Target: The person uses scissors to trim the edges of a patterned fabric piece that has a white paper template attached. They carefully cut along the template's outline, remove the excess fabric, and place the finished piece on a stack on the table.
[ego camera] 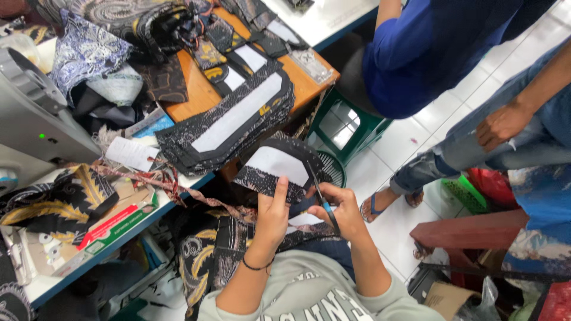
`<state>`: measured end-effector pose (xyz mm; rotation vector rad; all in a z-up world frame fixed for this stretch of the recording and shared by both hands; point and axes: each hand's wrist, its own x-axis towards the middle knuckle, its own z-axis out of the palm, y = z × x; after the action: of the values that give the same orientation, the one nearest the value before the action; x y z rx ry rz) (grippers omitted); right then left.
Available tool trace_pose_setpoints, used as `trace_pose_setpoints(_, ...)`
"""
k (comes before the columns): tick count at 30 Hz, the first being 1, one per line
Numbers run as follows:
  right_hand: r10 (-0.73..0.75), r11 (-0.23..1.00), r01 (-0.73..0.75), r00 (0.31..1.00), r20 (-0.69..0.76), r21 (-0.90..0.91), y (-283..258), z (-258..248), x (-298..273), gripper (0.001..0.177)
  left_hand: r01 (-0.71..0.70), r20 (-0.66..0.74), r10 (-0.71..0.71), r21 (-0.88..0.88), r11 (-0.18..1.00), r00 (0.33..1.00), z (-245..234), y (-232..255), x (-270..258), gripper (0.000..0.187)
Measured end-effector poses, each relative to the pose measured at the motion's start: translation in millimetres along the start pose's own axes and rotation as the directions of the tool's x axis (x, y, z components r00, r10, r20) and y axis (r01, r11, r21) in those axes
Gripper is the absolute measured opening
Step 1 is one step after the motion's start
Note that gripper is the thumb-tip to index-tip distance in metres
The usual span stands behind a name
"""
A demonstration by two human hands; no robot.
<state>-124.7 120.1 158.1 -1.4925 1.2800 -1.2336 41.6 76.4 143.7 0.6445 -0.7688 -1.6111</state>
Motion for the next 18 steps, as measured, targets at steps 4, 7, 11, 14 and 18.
trace_pose_setpoints(4,0.054,0.998,-0.055,0.998,-0.029,-0.042,4,-1,3,0.046,0.012,-0.019,-0.01,0.082,0.997,1.0,-1,0,3,0.04)
trace_pose_setpoints(7,0.075,0.994,-0.078,0.996,-0.041,-0.076,8,-1,6,0.045,0.002,-0.024,0.001,0.125,0.992,1.0,-3,-1,5,0.04)
trace_pose_setpoints(11,0.086,0.994,-0.089,0.995,-0.051,-0.058,10,-1,11,0.042,0.036,-0.065,-0.024,0.184,0.982,0.998,-2,-2,11,0.04)
trace_pose_setpoints(14,0.132,0.99,-0.134,0.989,-0.071,-0.031,13,0,14,0.041,0.033,-0.063,-0.023,0.158,0.987,0.998,-1,-3,14,0.04)
trace_pose_setpoints(18,0.199,0.98,-0.2,0.978,-0.07,-0.008,22,-1,18,0.04,0.113,-0.069,-0.111,0.031,0.993,0.991,-2,-8,20,0.039)
